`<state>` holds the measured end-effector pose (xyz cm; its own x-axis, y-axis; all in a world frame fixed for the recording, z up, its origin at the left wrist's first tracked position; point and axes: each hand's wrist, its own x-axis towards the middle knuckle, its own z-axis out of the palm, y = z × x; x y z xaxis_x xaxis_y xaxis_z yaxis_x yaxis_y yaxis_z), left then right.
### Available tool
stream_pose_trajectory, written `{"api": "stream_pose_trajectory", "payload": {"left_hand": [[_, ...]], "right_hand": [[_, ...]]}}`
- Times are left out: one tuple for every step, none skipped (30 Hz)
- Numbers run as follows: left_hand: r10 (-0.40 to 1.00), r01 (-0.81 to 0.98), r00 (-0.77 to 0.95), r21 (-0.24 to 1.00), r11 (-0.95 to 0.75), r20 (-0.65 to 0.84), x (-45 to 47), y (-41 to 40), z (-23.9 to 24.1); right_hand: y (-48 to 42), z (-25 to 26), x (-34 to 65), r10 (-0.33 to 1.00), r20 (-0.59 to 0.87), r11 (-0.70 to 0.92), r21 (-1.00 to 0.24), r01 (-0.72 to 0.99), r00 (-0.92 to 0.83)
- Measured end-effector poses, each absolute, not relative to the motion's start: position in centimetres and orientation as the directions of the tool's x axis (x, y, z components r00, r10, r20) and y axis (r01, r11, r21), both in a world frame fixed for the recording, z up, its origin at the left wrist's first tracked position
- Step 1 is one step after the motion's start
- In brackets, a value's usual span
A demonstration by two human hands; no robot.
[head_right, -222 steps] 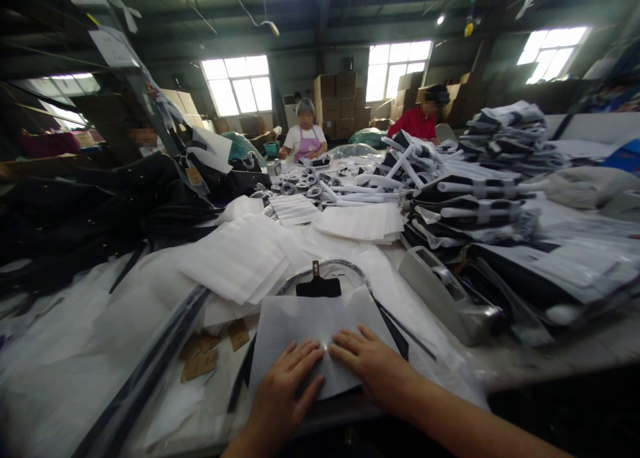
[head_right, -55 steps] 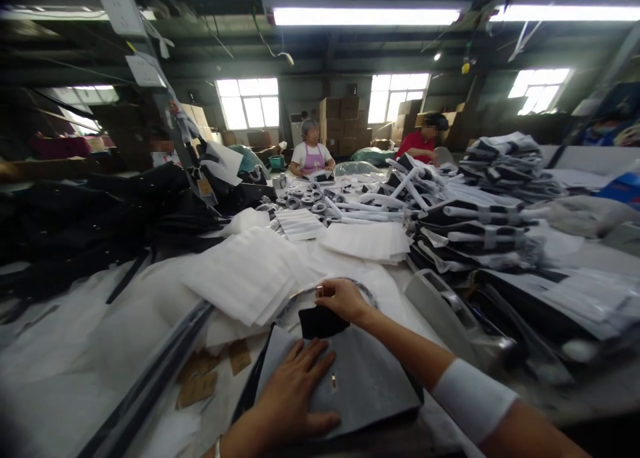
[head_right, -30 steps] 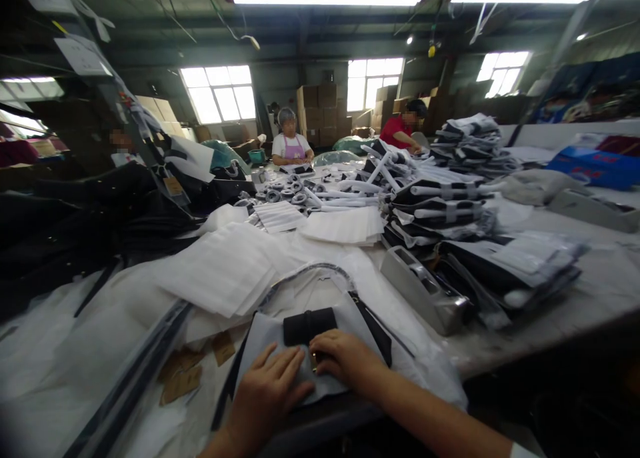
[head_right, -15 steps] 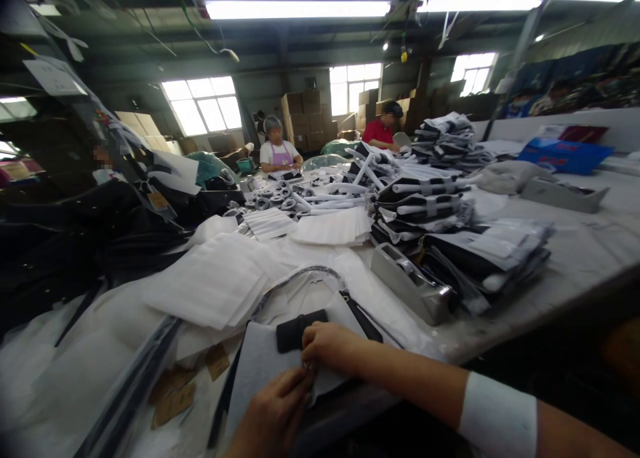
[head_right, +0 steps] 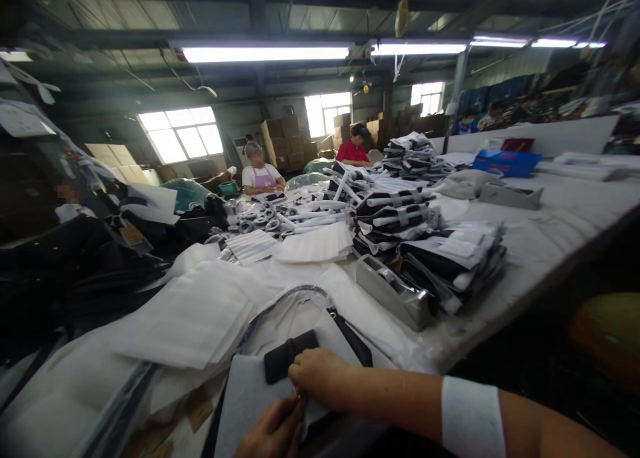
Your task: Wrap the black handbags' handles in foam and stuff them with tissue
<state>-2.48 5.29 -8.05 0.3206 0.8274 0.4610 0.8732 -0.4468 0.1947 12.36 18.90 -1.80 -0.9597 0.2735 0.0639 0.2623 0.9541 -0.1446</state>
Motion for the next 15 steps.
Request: {"api": "stream_pose_trajectory", "payload": {"left_hand": [[0.806, 0.878, 0.338, 0.145, -0.456, 0.485, -2.7, 5.4, -8.5], [0.782, 0.884, 0.358, 0.086, -0.460, 0.510, -2.8, 5.6, -9.1], [0.752, 0.884, 0.386, 0.019, -0.467, 0.534, -3.0, 5.7, -9.6], [0.721, 0.882, 0.412, -0.045, -0.469, 0.558, -3.1, 5.7, -10.2], [0.697, 0.883, 0.423, -0.092, -0.460, 0.579, -3.1, 5.7, -10.7], [0.686, 0.890, 0.416, -0.115, -0.440, 0.597, -2.9, 5.7, -11.0], [0.689, 0.903, 0.391, -0.111, -0.414, 0.610, -2.7, 5.5, -11.3], [0.702, 0.918, 0.355, -0.089, -0.386, 0.617, -2.4, 5.3, -11.3], [0.721, 0.932, 0.313, -0.051, -0.360, 0.618, -2.1, 5.0, -11.2], [0.746, 0.942, 0.270, -0.006, -0.336, 0.609, -1.8, 4.7, -10.8], [0.767, 0.944, 0.244, 0.034, -0.327, 0.593, -1.6, 4.4, -10.4], [0.788, 0.942, 0.230, 0.073, -0.327, 0.571, -1.6, 4.1, -9.9], [0.807, 0.936, 0.235, 0.098, -0.338, 0.541, -1.6, 4.0, -9.4], [0.820, 0.924, 0.263, 0.113, -0.366, 0.508, -1.8, 4.0, -8.9], [0.827, 0.916, 0.277, 0.126, -0.381, 0.489, -2.1, 4.0, -8.5]], "right_hand": [[18.4, -1.6, 12.8, 0.279, 0.070, 0.953, -0.144, 0.267, -0.958], [17.8, -1.5, 13.4, 0.284, 0.076, 0.952, -0.141, 0.272, -0.956], [17.2, -1.5, 14.1, 0.289, 0.093, 0.951, -0.146, 0.274, -0.953], [16.4, -1.5, 15.1, 0.291, 0.132, 0.949, -0.167, 0.268, -0.947], [15.7, -1.6, 16.3, 0.285, 0.190, 0.948, -0.204, 0.246, -0.940], [15.0, -1.9, 17.7, 0.272, 0.260, 0.945, -0.255, 0.206, -0.926], [14.3, -2.3, 19.3, 0.262, 0.337, 0.938, -0.310, 0.156, -0.904], [13.9, -2.8, 21.1, 0.267, 0.402, 0.924, -0.364, 0.115, -0.876], [13.6, -3.4, 23.1, 0.313, 0.446, 0.899, -0.423, 0.111, -0.838], [13.6, -4.3, 25.3, 0.412, 0.455, 0.857, -0.487, 0.166, -0.790], [13.7, -5.2, 27.7, 0.559, 0.433, 0.781, -0.561, 0.274, -0.708], [14.0, -6.3, 30.4, 0.732, 0.367, 0.647, -0.640, 0.415, -0.574], [14.4, -7.5, 33.2, 0.883, 0.274, 0.457, -0.685, 0.567, -0.381], [14.7, -8.8, 36.3, 0.949, 0.220, 0.316, -0.686, 0.655, -0.228], [14.9, -10.1, 39.6, 0.979, 0.175, 0.198, -0.676, 0.709, -0.107]]}}
